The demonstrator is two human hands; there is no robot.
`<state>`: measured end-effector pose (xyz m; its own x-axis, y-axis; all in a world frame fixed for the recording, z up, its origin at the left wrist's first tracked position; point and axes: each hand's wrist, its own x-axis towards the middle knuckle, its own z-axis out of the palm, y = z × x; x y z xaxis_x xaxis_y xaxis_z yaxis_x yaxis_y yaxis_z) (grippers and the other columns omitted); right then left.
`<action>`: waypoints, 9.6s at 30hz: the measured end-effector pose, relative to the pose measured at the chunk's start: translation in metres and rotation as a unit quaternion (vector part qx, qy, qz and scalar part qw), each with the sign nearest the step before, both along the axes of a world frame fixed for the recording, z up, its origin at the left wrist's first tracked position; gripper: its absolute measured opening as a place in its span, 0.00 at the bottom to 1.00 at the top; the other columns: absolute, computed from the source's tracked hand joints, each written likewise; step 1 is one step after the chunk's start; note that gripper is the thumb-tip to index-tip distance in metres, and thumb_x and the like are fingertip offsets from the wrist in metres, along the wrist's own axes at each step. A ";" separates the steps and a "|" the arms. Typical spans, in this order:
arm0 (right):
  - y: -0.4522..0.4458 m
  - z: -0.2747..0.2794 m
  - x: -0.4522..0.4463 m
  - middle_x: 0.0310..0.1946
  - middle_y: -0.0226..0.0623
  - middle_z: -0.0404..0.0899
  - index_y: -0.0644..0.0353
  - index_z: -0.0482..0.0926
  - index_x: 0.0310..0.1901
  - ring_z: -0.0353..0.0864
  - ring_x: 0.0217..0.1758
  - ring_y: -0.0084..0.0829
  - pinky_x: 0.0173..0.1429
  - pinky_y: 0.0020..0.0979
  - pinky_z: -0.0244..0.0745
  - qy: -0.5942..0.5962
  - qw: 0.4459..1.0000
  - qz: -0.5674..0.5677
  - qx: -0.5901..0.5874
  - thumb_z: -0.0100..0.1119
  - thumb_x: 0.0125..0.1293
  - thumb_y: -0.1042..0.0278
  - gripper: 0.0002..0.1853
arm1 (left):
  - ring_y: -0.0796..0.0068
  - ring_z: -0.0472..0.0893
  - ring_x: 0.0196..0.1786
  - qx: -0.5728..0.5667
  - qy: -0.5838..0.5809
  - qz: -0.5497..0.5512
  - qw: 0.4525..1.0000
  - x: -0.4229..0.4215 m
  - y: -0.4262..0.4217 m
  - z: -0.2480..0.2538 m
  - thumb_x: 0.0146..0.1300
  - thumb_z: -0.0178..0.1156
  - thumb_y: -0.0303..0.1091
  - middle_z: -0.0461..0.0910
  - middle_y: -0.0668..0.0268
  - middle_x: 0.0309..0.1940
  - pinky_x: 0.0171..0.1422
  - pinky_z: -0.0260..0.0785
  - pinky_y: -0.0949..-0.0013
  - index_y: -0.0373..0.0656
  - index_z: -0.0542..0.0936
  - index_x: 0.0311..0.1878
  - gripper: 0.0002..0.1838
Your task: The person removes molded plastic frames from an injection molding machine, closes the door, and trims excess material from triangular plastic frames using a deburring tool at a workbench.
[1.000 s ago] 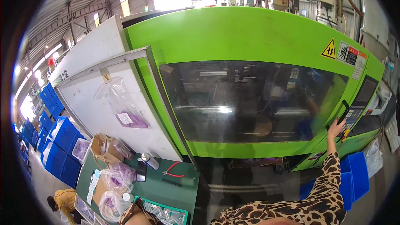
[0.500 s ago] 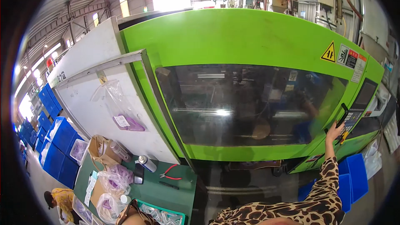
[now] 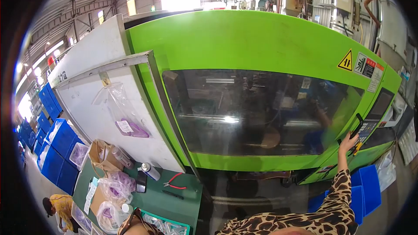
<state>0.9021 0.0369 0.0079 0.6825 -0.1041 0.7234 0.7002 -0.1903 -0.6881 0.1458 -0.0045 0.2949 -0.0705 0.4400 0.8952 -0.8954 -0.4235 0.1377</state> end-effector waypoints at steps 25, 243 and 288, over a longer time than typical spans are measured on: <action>-0.002 -0.003 -0.004 0.44 0.44 0.75 0.66 0.72 0.52 0.73 0.47 0.39 0.54 0.34 0.66 -0.027 0.999 -0.004 0.045 0.59 0.65 0.62 0.19 | 0.55 0.76 0.52 -0.433 0.711 0.541 0.122 -0.043 -0.054 -0.410 0.52 0.66 0.45 0.67 0.54 0.64 0.58 0.68 0.52 0.50 0.58 0.72 0.44; 0.222 -0.100 -0.181 0.40 0.45 0.80 0.55 0.71 0.52 0.83 0.39 0.33 0.33 0.33 0.78 0.482 0.305 0.821 0.008 0.46 0.72 0.50 0.18 | 0.54 0.55 0.74 -0.350 0.461 0.420 0.699 0.309 0.057 -0.427 0.60 0.55 0.24 0.50 0.53 0.74 0.72 0.55 0.55 0.34 0.52 0.72 0.38; 0.036 -0.235 -0.567 0.41 0.58 0.77 0.60 0.84 0.32 0.76 0.49 0.50 0.51 0.45 0.74 0.131 0.466 0.782 -0.392 0.64 0.43 0.59 0.16 | 0.65 0.80 0.41 -0.688 0.281 0.463 0.483 0.007 0.035 -0.582 0.63 0.49 0.35 0.80 0.63 0.38 0.47 0.73 0.63 0.42 0.78 0.41 0.11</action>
